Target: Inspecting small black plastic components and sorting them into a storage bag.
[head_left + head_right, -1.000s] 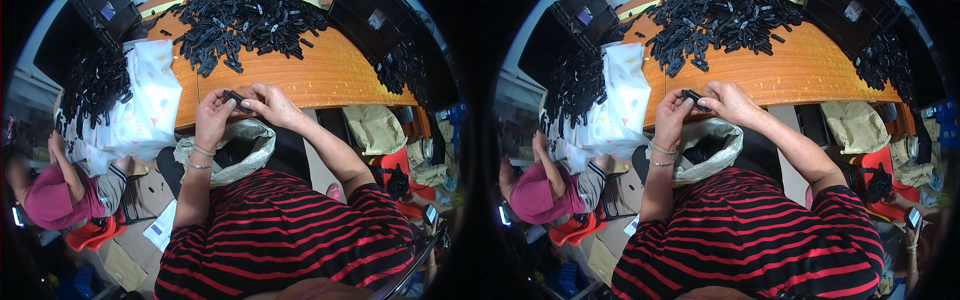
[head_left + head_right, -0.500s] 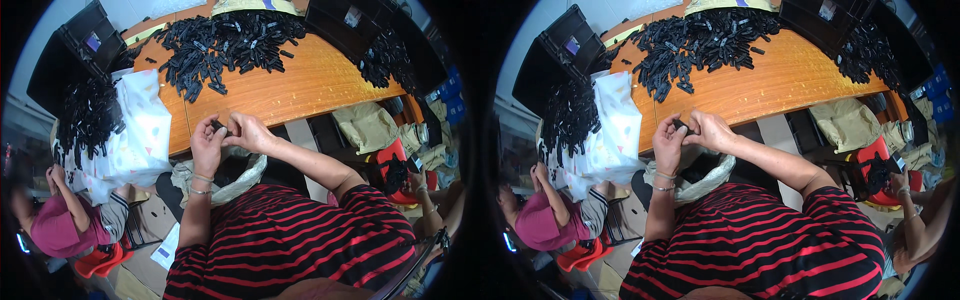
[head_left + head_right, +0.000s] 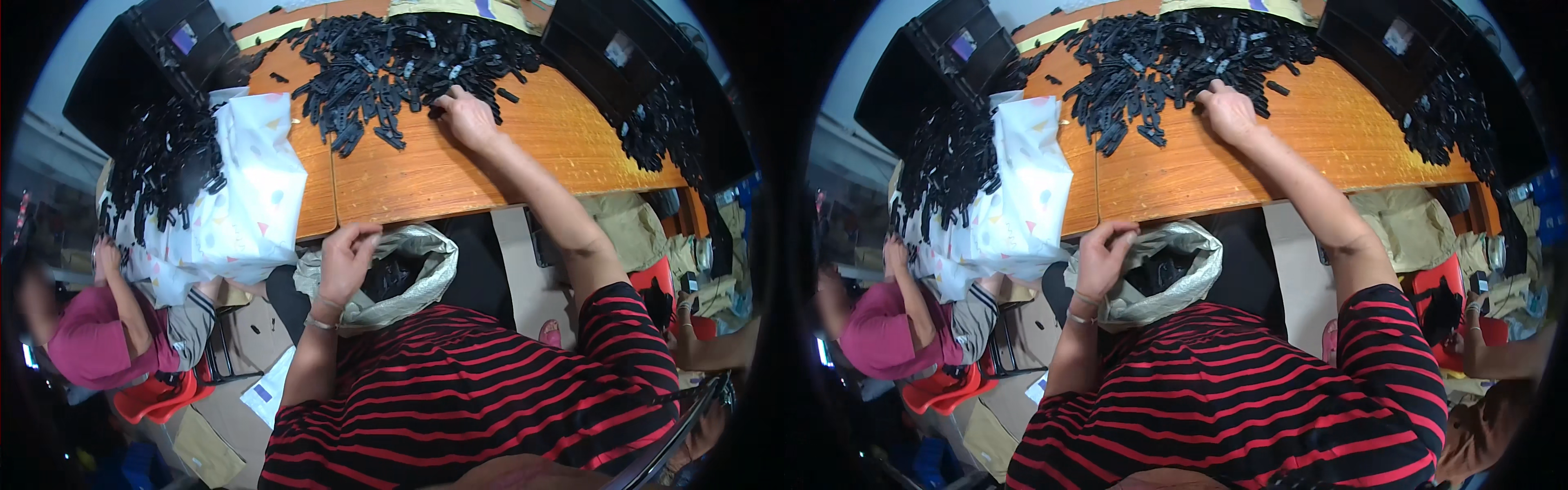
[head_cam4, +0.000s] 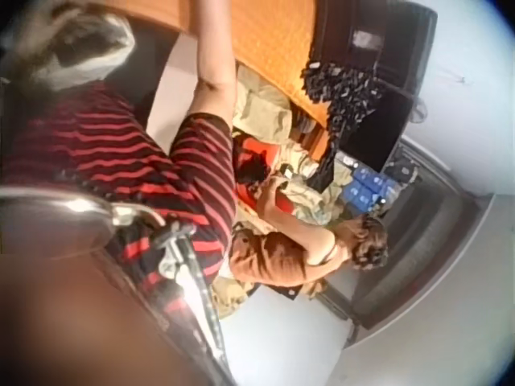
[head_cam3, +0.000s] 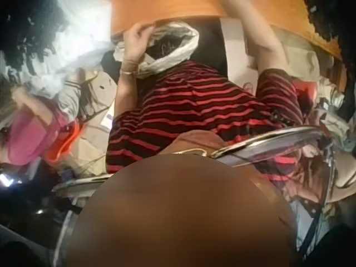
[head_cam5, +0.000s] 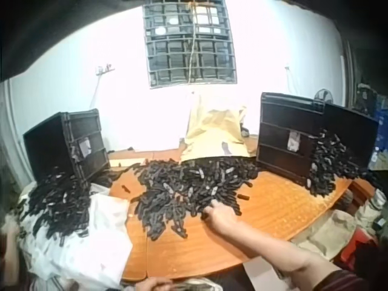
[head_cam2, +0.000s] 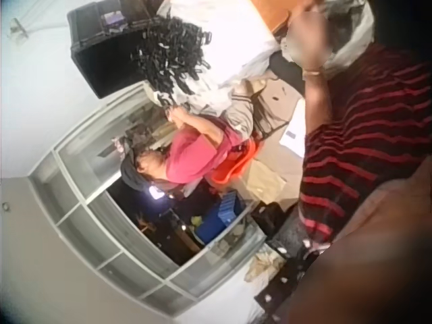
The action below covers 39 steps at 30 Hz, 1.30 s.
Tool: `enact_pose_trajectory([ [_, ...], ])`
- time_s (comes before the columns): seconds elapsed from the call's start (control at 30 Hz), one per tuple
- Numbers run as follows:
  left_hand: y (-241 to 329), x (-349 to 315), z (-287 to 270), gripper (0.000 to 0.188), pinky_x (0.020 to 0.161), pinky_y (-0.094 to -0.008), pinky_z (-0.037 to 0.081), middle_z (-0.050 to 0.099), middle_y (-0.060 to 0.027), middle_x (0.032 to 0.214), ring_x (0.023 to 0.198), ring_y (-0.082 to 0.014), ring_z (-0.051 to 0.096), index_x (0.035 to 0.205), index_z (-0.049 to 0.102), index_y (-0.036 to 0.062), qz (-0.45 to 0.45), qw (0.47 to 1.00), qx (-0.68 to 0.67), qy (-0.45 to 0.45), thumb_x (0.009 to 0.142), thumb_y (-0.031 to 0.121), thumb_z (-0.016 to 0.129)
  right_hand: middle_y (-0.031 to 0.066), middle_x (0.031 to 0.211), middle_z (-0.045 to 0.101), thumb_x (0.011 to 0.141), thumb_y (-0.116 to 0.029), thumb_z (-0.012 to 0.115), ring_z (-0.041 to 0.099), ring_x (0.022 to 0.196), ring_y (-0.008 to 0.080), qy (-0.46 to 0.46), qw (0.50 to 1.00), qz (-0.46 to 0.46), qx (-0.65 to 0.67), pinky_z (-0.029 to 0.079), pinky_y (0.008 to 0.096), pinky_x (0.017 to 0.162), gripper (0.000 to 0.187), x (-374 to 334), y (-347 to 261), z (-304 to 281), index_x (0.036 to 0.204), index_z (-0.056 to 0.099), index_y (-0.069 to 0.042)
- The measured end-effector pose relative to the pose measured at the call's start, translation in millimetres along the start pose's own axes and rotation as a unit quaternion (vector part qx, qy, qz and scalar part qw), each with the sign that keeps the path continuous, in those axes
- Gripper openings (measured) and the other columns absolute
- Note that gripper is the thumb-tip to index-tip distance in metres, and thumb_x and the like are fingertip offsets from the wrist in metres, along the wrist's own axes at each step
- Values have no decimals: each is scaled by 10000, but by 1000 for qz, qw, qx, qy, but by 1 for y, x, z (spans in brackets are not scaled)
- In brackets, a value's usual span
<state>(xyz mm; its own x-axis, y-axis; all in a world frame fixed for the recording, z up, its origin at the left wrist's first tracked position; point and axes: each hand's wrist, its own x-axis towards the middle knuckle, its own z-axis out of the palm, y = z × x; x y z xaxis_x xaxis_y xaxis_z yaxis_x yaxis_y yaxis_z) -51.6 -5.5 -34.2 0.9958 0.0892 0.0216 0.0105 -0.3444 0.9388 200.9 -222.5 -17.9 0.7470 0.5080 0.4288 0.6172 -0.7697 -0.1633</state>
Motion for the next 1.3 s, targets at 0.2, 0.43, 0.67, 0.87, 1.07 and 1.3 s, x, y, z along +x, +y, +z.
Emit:
enact_pose_trajectory([
  [0.2,5,89,-17,155,691,-317,477,600,-112,805,727,-234,586,939,637,11,186,933,234,200,801,79,662,141,925,626,722,-139,725,620,872,328,-120,991,60,7,496,412,748,273,17,10,2,969,641,-59],
  [0.43,-10,145,-13,250,769,-385,480,615,-125,894,879,-299,592,939,628,54,190,874,389,220,715,97,730,138,913,675,649,-182,824,635,917,310,-158,970,132,131,493,392,784,324,1,-3,-10,875,637,-46],
  [0.67,-15,142,-6,253,780,-377,483,632,-114,912,899,-295,598,954,641,57,151,886,390,200,723,106,732,138,879,672,618,-185,853,635,872,292,-169,951,158,204,483,371,761,351,-22,-8,-18,847,640,-24],
  [0.87,-5,129,2,229,779,-372,480,615,-96,881,900,-282,581,937,663,81,140,887,403,175,735,161,736,127,847,665,603,-187,859,632,838,291,-175,951,164,193,481,367,742,395,-28,-13,-29,885,628,-38],
  [1.07,0,130,12,193,765,-380,475,604,-95,866,902,-277,565,876,657,69,134,890,398,175,733,166,743,153,909,683,666,-191,817,640,883,320,-158,962,95,201,488,389,774,420,-36,-13,-26,1012,644,-27],
  [1.3,-4,122,14,180,620,-328,492,612,-90,828,695,-233,608,880,587,29,108,958,214,157,768,83,717,141,759,635,782,-208,740,616,720,315,-112,981,84,134,471,409,668,279,-40,-19,-31,942,637,-4],
])
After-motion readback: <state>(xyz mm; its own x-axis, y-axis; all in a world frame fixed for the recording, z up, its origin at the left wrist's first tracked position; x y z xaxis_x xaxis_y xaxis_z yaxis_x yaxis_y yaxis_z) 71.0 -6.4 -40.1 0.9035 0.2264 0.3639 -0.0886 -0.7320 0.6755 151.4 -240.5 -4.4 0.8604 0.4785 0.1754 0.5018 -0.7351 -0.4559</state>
